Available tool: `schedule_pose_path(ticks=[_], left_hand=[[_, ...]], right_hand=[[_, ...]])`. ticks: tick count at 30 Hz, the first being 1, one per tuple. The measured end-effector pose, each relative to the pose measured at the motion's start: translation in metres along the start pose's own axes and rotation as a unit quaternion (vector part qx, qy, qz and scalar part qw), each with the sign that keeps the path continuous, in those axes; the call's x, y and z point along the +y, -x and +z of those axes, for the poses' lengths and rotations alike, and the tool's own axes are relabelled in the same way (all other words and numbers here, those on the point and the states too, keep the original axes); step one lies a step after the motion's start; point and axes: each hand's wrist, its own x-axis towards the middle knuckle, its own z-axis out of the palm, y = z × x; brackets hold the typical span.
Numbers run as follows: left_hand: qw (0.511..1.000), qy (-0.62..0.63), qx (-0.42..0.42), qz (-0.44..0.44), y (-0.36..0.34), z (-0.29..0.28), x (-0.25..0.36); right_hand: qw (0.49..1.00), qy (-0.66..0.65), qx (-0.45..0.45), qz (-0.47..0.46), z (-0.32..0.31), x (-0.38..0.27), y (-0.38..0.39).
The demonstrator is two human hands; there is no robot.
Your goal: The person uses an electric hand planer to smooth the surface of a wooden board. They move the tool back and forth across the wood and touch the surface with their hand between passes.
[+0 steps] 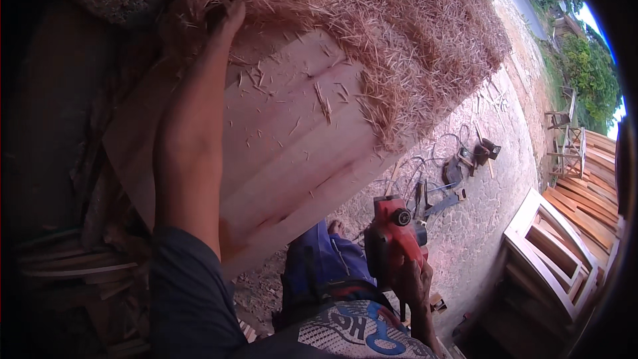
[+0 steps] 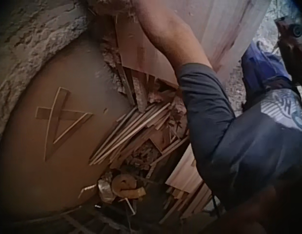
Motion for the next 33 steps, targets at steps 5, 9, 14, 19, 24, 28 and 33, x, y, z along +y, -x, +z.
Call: schedule_pose_path(ticks=[5, 9, 14, 19, 24, 28, 33], left_hand=[[0.955, -0.208, 0.128, 0.170, 0.108, -0.048, -0.109], [0.976, -0.205, 0.022, 0.069, 0.291, -0.035, -0.097], [0.963, -0.254, 0.041, -0.078, 0.388, -0.065, -0.126], [0.960, -0.255, 0.063, -0.096, 0.393, -0.074, -0.119], [0.963, -0.230, 0.102, -0.095, 0.392, -0.061, -0.129], [0.963, -0.229, 0.101, -0.098, 0.392, -0.061, -0.128], [0.959, -0.238, 0.129, -0.086, 0.396, -0.066, -0.125]], right_hand=[[0.971, -0.205, -0.099, 0.073, -0.013, -0.029, -0.012], [0.970, -0.167, -0.176, -0.014, -0.019, -0.048, -0.038], [0.948, -0.110, -0.294, -0.046, -0.004, -0.052, -0.064], [0.950, -0.074, -0.290, -0.087, 0.020, -0.053, -0.063], [0.957, -0.057, -0.272, -0.081, 0.023, -0.039, -0.054], [0.964, -0.025, -0.247, -0.095, 0.032, -0.053, -0.066], [0.958, -0.054, -0.246, -0.134, 0.081, -0.127, -0.135]])
